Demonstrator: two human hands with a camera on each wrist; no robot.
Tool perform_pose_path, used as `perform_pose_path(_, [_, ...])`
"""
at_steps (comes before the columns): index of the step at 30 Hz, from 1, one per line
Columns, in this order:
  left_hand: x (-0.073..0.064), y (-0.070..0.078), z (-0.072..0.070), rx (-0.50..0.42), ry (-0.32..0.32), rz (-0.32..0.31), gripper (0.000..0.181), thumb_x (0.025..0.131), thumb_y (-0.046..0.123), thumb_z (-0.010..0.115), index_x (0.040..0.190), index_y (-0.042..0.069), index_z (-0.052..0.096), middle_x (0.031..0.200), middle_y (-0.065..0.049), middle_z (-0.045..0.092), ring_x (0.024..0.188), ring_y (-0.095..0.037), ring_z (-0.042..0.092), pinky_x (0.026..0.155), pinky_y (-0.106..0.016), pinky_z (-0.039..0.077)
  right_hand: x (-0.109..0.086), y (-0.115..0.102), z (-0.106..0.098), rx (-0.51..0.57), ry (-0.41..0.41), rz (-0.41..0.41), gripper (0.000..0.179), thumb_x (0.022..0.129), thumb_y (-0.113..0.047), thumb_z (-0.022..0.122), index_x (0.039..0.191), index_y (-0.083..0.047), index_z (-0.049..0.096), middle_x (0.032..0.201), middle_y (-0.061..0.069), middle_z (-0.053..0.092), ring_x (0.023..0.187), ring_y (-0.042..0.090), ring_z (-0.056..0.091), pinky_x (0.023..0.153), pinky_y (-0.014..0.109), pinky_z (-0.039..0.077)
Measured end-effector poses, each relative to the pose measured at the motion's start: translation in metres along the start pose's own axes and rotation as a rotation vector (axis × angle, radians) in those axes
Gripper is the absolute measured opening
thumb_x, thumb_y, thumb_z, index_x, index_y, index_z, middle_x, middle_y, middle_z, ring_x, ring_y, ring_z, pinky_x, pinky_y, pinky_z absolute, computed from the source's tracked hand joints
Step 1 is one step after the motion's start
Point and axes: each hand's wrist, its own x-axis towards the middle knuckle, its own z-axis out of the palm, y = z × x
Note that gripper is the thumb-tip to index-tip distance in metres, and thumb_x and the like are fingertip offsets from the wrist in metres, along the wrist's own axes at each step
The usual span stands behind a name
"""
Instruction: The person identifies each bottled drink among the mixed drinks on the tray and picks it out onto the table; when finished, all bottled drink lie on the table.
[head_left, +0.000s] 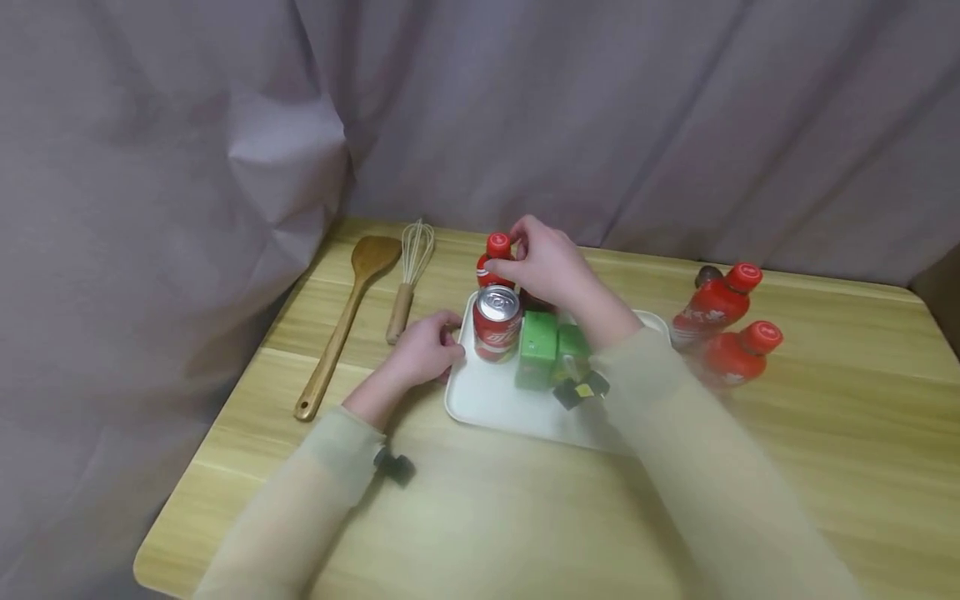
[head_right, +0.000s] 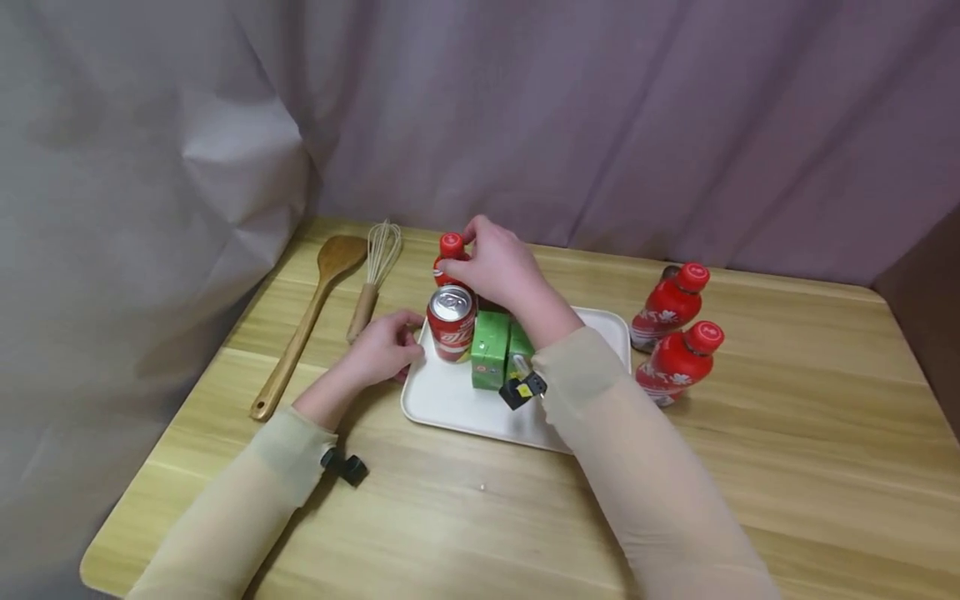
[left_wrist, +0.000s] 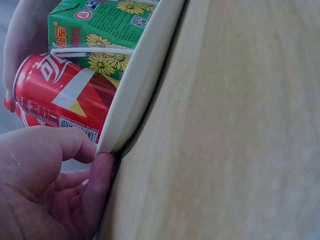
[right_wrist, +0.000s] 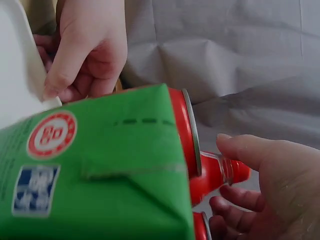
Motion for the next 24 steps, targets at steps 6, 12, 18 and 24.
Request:
perform_pose_path(6, [-0.0007,0.0025,-0.0005,0.001,-0.003,-0.003,0.048,0.087,0.001,0.064,0.135,0.001,0.057,0.087,-0.012,0.059,0.057,-0.019,0.06,0.048,-0.034,0.062,0.004,-0.0031,0.0051,-0.02,0.043,-0.004,0.049,0.088,-0.042,0.079,0.115,-0.007,0.057,0.096,0.01,0.058,0.088,0.027,0.053,0.072,0.036,0.045])
perform_pose_path(12, [-0.0002,0.0026,-0.0003,0.001,-0.007,-0.009,0.048,0.087,0.001,0.063,0.135,0.001,0.057,0.087,-0.011,0.058,0.058,-0.019,0.06,0.049,-0.034,0.062,0.0043,-0.0043,0.0089,-0.029,0.078,0.023,0.048,0.088,-0.042,0.08,0.114,-0.009,0.057,0.095,0.009,0.058,0.088,0.027,0.054,0.073,0.035,0.044])
perform_pose_path(18, [0.0026,0.0007,0.0009,0.005,-0.005,0.002,0.049,0.086,0.001,0.063,0.135,0.001,0.057,0.086,-0.011,0.059,0.058,-0.019,0.06,0.049,-0.034,0.062,0.0054,-0.0031,0.0084,0.022,0.056,0.053,0.045,0.09,-0.034,0.078,0.121,-0.008,0.059,0.098,0.009,0.058,0.09,0.026,0.054,0.075,0.035,0.045])
perform_pose_path(24, [0.0027,0.001,0.0005,0.021,-0.001,0.012,0.05,0.086,0.001,0.064,0.136,0.0,0.057,0.087,-0.011,0.06,0.059,-0.019,0.06,0.049,-0.033,0.061,0.0056,-0.004,0.0049,0.114,0.022,0.049,0.04,0.092,-0.023,0.077,0.125,-0.005,0.063,0.098,0.011,0.058,0.091,0.026,0.054,0.077,0.034,0.048])
